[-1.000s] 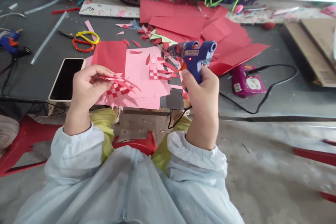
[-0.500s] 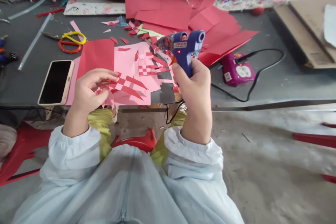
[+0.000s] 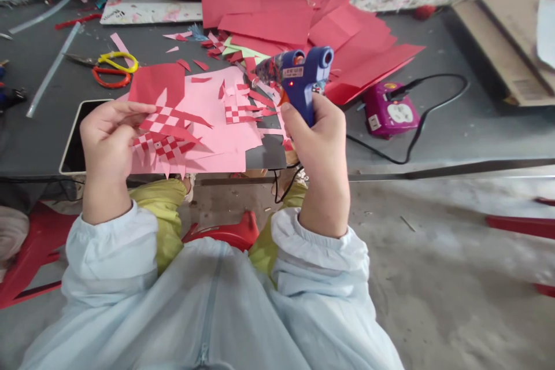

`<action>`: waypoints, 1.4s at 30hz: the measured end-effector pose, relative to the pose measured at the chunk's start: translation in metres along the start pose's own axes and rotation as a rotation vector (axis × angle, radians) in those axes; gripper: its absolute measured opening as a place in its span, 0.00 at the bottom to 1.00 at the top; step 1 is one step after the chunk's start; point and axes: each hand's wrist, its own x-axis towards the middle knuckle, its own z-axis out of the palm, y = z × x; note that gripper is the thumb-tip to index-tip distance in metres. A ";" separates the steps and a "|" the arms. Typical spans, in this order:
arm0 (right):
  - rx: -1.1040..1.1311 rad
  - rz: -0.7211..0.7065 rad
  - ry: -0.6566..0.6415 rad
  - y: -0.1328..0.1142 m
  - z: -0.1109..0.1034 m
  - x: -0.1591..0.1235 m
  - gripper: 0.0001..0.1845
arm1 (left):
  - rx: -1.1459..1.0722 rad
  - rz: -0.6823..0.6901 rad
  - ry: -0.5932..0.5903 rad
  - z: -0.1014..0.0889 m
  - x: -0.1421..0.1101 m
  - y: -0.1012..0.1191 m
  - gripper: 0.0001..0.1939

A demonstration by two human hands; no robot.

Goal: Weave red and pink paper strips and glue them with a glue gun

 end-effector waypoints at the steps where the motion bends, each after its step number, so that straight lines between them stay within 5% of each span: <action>1: 0.009 -0.008 0.012 -0.001 0.000 -0.001 0.09 | -0.019 -0.021 0.045 -0.002 0.002 -0.001 0.22; 7: -0.007 -0.003 0.026 -0.007 -0.001 -0.004 0.10 | -0.065 -0.176 0.186 -0.010 0.011 -0.008 0.11; 20: 0.001 0.001 0.009 -0.004 0.001 -0.006 0.09 | 0.004 -0.087 -0.019 0.020 0.017 -0.015 0.12; 29: -0.027 0.010 0.016 -0.003 0.001 -0.005 0.10 | 0.123 0.043 0.003 0.020 0.016 -0.018 0.14; 42: -0.041 0.018 0.001 -0.006 0.001 -0.006 0.10 | 0.321 0.086 -0.177 0.021 0.017 -0.026 0.22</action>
